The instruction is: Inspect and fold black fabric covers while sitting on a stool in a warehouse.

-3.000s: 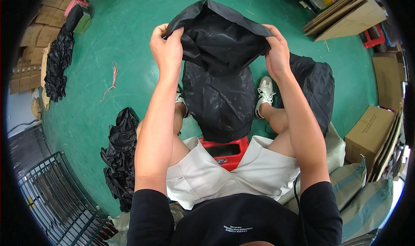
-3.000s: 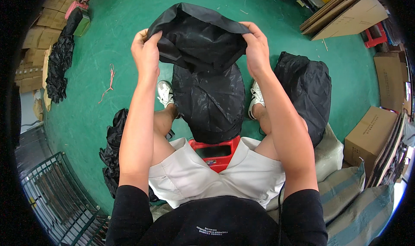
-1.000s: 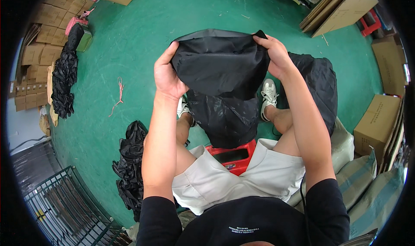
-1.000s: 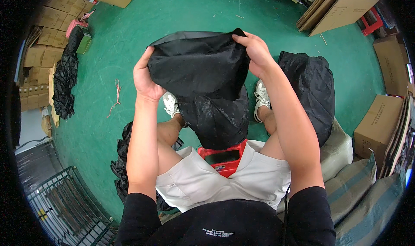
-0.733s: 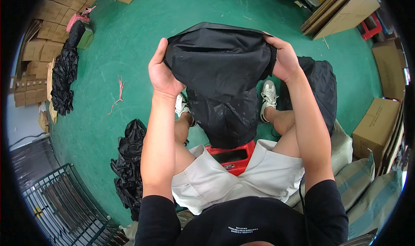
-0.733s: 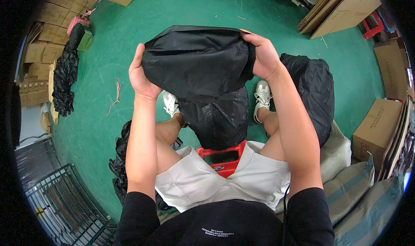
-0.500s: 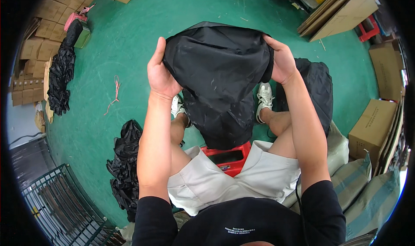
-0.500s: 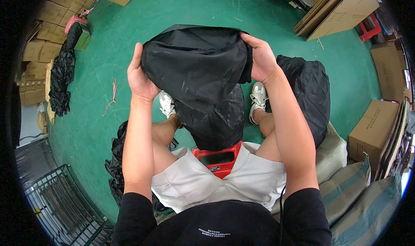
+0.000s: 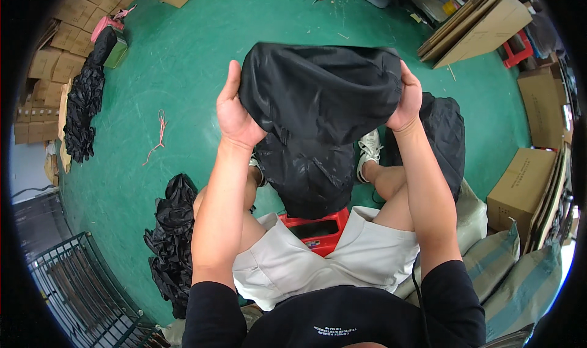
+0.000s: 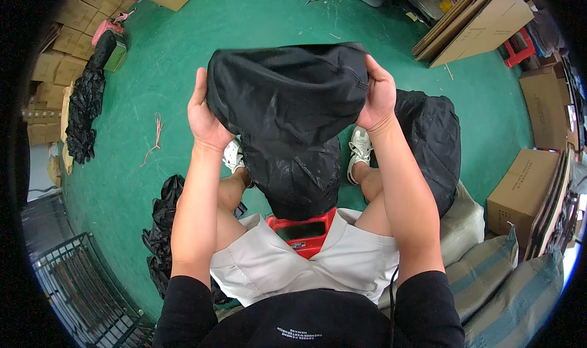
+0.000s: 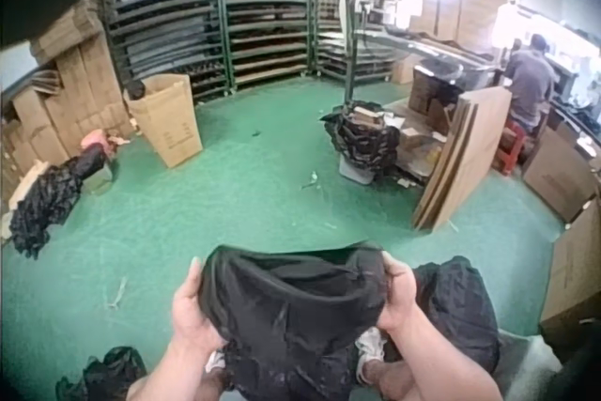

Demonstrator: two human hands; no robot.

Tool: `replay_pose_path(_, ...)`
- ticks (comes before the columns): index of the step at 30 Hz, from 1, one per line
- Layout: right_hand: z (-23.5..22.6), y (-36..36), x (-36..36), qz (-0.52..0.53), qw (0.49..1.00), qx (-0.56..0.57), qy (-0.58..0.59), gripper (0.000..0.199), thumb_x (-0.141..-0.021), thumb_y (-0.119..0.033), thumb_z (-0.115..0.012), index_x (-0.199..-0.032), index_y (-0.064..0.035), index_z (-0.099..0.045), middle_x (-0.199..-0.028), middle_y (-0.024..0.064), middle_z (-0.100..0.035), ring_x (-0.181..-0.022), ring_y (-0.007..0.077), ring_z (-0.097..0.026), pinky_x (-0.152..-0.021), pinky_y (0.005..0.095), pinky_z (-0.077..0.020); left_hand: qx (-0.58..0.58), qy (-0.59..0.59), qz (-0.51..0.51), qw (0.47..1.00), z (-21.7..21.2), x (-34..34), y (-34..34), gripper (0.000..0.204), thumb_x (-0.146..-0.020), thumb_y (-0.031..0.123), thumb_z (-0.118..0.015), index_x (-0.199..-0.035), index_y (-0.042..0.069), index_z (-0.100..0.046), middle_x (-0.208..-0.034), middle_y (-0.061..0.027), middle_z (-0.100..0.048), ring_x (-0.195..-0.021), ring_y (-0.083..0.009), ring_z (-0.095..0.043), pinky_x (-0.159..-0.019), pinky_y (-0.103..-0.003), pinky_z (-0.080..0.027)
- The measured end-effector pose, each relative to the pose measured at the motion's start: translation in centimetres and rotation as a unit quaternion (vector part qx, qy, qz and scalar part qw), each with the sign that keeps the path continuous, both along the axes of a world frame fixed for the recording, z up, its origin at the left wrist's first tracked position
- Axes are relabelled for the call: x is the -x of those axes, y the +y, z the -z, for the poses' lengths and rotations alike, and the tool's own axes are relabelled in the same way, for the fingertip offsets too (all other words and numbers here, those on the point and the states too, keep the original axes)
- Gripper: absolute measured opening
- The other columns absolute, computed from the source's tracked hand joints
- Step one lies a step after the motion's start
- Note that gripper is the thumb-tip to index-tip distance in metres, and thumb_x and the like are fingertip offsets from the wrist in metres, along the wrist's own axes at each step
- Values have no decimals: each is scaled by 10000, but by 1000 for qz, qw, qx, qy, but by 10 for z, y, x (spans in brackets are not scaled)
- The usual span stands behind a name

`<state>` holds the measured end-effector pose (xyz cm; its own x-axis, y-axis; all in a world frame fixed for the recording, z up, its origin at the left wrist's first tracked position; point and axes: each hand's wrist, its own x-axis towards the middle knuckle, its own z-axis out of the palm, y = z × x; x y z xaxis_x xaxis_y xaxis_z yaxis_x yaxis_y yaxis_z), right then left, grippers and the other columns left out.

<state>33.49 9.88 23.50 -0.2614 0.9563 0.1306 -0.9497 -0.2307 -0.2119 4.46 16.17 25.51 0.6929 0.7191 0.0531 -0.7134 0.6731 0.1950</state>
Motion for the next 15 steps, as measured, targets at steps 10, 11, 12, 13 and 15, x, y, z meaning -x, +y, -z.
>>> replay_pose_path(10,-21,-5,-6,-36,994,-62,80,685,-1017,-500,-303,-1461,22,-329,-1471,239,-394,-1346,387,-413,-1144,497,-297,-25,38,-4,999,10,2,-4,481,-1010,314,-441,-1374,1,-468,-1355,-186,-543,-1227,-324,-548,-1067,-475,-413)
replay_pose_path(11,-21,-7,-5,-23,996,-62,55,728,-986,-531,-372,-1451,29,-346,-1479,244,-379,-1341,396,-415,-1138,510,-301,-5,17,-2,1000,10,0,-2,491,-1001,328,-455,-1368,2,-475,-1347,-184,-551,-1222,-321,-551,-1060,-472,-419)
replay_pose_path(12,-21,-9,-6,-9,998,-62,29,774,-956,-563,-440,-1441,35,-363,-1487,248,-364,-1337,405,-417,-1132,524,-305,16,-4,1,1000,7,-4,-2,501,-993,342,-470,-1362,3,-481,-1338,-182,-558,-1217,-319,-555,-1053,-470,-425)
replay_pose_path(13,-14,-9,-9,-8,998,-61,28,774,-956,-563,-440,-1441,35,-363,-1487,248,-364,-1337,405,-417,-1132,524,-305,17,-5,2,1000,3,-5,-3,501,-993,342,-470,-1362,3,-481,-1338,-182,-558,-1217,-319,-555,-1053,-470,-425)
replay_pose_path(15,3,-6,-14,-5,997,-68,47,756,-928,-495,-504,-1419,66,-380,-1456,273,-396,-1319,423,-432,-1128,533,-310,5,107,-29,994,-8,-7,-6,498,-964,320,-546,-1341,-3,-501,-1308,-158,-582,-1189,-287,-575,-1035,-438,-440)
